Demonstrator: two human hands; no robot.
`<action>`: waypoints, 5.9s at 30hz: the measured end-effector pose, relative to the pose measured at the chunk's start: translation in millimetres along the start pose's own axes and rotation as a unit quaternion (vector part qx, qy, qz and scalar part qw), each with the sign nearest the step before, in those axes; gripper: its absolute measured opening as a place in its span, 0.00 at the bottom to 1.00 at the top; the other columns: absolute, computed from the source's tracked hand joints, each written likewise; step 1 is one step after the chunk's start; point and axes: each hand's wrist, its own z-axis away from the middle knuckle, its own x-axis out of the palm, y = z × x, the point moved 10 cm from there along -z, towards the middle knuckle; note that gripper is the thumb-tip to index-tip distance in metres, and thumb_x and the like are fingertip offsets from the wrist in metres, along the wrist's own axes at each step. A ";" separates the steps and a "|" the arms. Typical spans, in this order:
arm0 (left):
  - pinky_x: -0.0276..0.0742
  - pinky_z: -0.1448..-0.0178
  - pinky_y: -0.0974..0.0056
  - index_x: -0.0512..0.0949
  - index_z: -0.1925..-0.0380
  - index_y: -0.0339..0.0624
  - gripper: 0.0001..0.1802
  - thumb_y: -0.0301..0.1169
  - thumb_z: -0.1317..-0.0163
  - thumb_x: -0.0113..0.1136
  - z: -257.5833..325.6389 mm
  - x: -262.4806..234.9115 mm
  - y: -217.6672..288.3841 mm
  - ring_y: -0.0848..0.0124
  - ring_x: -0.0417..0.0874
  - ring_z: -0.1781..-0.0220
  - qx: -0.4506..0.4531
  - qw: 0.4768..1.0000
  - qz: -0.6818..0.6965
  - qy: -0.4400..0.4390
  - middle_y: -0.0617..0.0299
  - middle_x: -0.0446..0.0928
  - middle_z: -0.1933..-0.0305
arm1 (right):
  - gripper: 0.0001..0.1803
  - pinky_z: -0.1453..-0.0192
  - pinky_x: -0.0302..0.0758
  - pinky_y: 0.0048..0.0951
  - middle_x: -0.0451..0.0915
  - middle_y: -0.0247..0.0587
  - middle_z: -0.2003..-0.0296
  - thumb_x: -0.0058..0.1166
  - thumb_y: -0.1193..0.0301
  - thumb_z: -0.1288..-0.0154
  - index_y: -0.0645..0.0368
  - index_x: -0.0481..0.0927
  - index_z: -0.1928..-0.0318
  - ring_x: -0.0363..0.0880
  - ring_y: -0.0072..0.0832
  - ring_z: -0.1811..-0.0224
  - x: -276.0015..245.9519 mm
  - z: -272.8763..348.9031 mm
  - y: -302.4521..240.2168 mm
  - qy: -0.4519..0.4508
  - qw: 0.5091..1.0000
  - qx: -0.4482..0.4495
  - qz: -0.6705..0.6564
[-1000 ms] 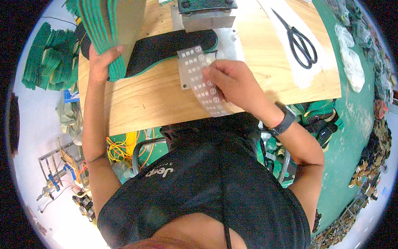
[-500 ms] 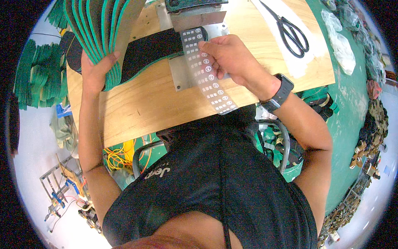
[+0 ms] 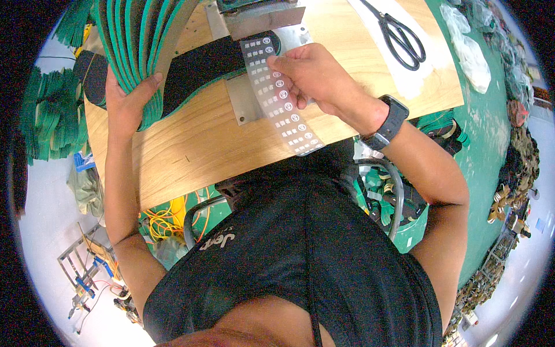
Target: The person organizes a stack of green shoe insoles by hand, cuts a strip of labels from a plastic sheet using scissors, and places individual insoles into a metal fixture on a workbench to align the labels.
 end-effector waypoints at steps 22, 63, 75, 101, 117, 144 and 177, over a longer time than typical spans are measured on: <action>0.72 0.48 0.68 0.71 0.50 0.38 0.26 0.21 0.52 0.66 6.8 -11.2 -20.5 0.74 0.77 0.56 0.001 0.997 -0.083 0.003 0.60 0.78 0.54 | 0.16 0.89 0.63 0.20 0.72 0.34 0.86 0.51 0.64 0.34 0.63 0.77 0.75 0.69 0.19 0.89 1.5 -2.2 6.0 -0.015 1.000 0.001 0.016; 0.73 0.44 0.58 0.62 0.37 0.44 0.48 0.37 0.63 0.71 -3.2 67.9 16.5 0.52 0.77 0.47 0.066 0.894 -0.419 -0.141 0.46 0.75 0.49 | 0.16 0.86 0.63 0.19 0.72 0.33 0.85 0.53 0.63 0.36 0.64 0.78 0.73 0.68 0.17 0.88 -6.0 13.4 0.4 -0.012 0.999 -0.044 0.029; 0.73 0.48 0.68 0.70 0.44 0.34 0.32 0.26 0.51 0.68 -3.3 31.6 -14.8 0.76 0.77 0.55 -0.043 0.969 -0.196 -0.147 0.59 0.79 0.54 | 0.16 0.82 0.63 0.17 0.71 0.27 0.84 0.51 0.63 0.34 0.62 0.78 0.73 0.66 0.13 0.85 0.3 52.0 13.6 -0.051 0.997 -0.033 0.045; 0.70 0.62 0.72 0.80 0.69 0.35 0.10 0.29 0.49 0.65 0.3 -21.7 -11.4 0.78 0.75 0.70 -0.052 0.997 -0.059 0.022 0.64 0.78 0.71 | 0.17 0.91 0.59 0.13 0.68 0.26 0.87 0.52 0.61 0.34 0.61 0.77 0.73 0.63 0.11 0.91 -3.3 -0.5 6.3 0.020 0.998 -0.009 0.063; 0.72 0.62 0.70 0.79 0.67 0.37 0.12 0.32 0.49 0.66 2.9 -12.4 -7.4 0.78 0.76 0.70 -0.031 0.988 -0.147 -0.027 0.63 0.80 0.71 | 0.17 0.92 0.55 0.13 0.73 0.30 0.87 0.52 0.61 0.33 0.60 0.77 0.74 0.66 0.12 0.92 1.0 -3.7 6.2 0.020 0.997 -0.006 0.080; 0.74 0.51 0.65 0.72 0.48 0.42 0.31 0.34 0.54 0.70 2.9 29.3 -0.4 0.67 0.80 0.57 -0.026 0.964 -0.254 -0.069 0.56 0.80 0.58 | 0.16 0.91 0.57 0.15 0.71 0.28 0.87 0.52 0.62 0.34 0.60 0.76 0.76 0.65 0.14 0.92 -0.6 1.5 2.5 0.014 0.999 -0.016 0.042; 0.74 0.59 0.68 0.79 0.66 0.35 0.16 0.33 0.53 0.69 2.7 -38.1 -16.3 0.75 0.78 0.68 -0.026 0.988 -0.150 0.029 0.61 0.81 0.68 | 0.16 0.90 0.64 0.12 0.72 0.30 0.85 0.52 0.63 0.33 0.62 0.77 0.74 0.67 0.13 0.90 1.4 -4.1 11.0 0.025 0.999 0.008 0.042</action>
